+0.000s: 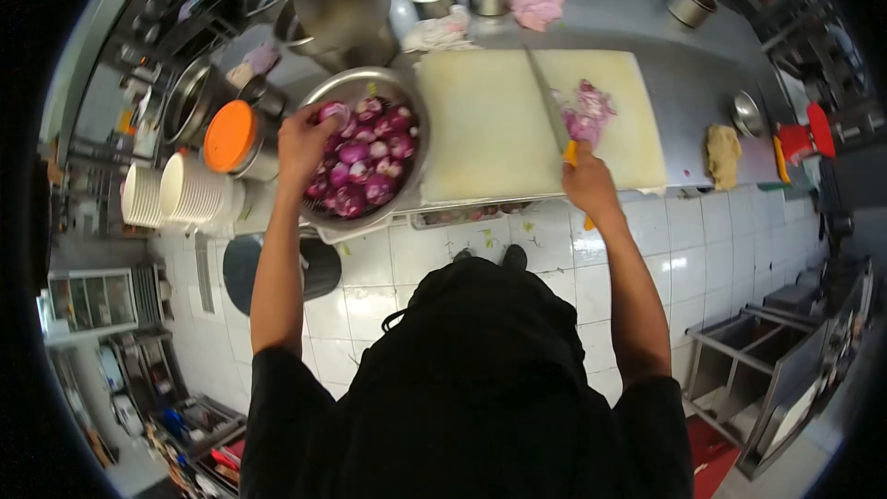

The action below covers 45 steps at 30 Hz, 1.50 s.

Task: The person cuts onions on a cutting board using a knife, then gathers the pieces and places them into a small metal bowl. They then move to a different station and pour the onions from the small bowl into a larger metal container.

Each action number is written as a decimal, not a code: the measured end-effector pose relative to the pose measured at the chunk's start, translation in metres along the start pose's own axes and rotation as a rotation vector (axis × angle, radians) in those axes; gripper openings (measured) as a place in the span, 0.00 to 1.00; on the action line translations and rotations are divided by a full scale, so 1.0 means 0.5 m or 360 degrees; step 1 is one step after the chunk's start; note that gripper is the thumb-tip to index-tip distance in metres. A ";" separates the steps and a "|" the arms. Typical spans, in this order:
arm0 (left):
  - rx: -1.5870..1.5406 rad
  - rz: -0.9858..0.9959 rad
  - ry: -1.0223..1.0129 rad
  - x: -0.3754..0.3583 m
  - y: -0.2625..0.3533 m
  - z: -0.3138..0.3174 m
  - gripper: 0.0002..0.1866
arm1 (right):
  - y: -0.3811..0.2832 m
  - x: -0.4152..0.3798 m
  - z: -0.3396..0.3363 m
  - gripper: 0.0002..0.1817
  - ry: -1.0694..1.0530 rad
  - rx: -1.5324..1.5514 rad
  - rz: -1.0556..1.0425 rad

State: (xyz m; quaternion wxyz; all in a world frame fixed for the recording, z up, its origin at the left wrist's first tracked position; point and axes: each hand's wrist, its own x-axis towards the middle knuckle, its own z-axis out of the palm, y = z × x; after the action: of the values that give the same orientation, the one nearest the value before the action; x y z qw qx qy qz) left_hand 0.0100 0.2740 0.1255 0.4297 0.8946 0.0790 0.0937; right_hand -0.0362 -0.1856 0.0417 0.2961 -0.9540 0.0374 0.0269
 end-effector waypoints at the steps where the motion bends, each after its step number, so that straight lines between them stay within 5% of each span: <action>1: -0.0239 0.0011 -0.0151 -0.023 0.050 0.018 0.23 | 0.004 -0.003 -0.005 0.19 -0.0008 0.0030 -0.0002; 5: -0.0453 0.0176 -0.0485 -0.138 0.212 0.208 0.27 | -0.007 0.028 -0.030 0.17 -0.0019 0.0118 -0.0082; 12: -0.0298 0.0231 -0.0713 -0.075 0.151 0.482 0.23 | -0.027 0.020 -0.062 0.17 0.0009 0.0168 -0.0170; 23: -0.0747 0.0237 -0.0042 -0.116 0.088 0.529 0.10 | -0.094 -0.034 -0.068 0.19 -0.0273 0.0177 -0.0225; 40: -0.0606 0.0346 0.0005 -0.139 0.116 0.510 0.09 | -0.118 0.028 -0.046 0.16 -0.0669 -0.0076 -0.0155; 42: -0.0655 0.0322 -0.0027 -0.139 0.120 0.505 0.10 | -0.075 0.026 0.010 0.15 -0.0505 -0.0083 -0.0334; 45: -0.0537 0.0582 0.0067 -0.144 0.130 0.503 0.15 | -0.073 0.033 0.014 0.15 -0.0513 -0.0003 -0.0301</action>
State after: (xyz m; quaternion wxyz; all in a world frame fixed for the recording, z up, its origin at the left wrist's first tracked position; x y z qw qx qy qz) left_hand 0.0032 0.0283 0.0151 0.5472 0.8074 -0.0920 0.2004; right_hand -0.0170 -0.1525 0.0552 0.2986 -0.9369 -0.1005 0.1514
